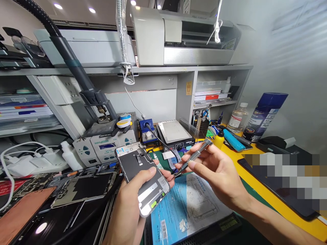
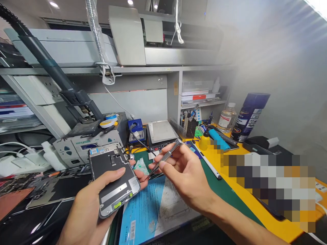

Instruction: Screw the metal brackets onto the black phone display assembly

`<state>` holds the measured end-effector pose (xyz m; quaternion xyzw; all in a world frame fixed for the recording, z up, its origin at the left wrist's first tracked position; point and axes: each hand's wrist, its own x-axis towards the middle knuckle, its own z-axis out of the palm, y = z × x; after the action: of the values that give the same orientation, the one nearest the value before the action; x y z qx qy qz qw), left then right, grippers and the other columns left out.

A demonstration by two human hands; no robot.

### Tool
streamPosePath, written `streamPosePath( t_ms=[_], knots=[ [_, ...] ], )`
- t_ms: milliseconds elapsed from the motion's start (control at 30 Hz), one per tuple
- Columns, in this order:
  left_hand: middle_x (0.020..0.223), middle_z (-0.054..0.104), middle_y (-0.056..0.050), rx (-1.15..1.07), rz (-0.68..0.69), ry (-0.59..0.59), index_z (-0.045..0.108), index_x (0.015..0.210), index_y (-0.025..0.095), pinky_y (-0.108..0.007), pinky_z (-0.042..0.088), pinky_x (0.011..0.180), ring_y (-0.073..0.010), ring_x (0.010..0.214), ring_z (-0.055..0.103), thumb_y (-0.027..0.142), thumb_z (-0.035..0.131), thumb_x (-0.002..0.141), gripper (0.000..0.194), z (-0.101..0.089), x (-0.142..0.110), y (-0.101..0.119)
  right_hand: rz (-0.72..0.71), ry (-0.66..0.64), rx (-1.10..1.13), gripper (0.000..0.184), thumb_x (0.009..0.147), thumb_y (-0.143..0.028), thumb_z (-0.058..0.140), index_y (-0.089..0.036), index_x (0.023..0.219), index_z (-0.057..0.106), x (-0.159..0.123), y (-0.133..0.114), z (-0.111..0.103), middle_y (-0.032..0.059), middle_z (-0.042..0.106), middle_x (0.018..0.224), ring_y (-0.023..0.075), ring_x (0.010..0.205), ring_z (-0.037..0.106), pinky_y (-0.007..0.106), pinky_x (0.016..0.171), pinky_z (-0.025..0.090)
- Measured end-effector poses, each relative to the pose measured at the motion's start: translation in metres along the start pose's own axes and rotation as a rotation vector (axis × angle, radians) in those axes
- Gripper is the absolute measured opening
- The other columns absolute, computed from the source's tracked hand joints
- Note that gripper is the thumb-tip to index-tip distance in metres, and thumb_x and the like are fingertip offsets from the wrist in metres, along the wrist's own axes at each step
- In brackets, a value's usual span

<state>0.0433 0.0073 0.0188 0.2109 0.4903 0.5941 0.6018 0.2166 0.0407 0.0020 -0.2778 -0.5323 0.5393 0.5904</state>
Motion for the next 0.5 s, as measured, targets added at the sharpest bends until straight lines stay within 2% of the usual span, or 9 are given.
streamPosePath(
  t_ms=[500],
  knots=[
    [0.087,0.079,-0.023,-0.006,0.017,-0.006,0.072,0.104,0.000,-0.041,0.064,0.077,-0.0346,0.080,0.077,0.020,0.068,0.077,0.034,-0.0016,0.0001,-0.0006,-0.006,-0.003,-0.005,0.023,0.085,-0.023,0.078,-0.021,0.098,0.059,-0.0003,-0.0008,0.0010,0.0007,0.074,0.089,0.0192,0.085,0.076,0.028,0.077,0.062]
  ],
)
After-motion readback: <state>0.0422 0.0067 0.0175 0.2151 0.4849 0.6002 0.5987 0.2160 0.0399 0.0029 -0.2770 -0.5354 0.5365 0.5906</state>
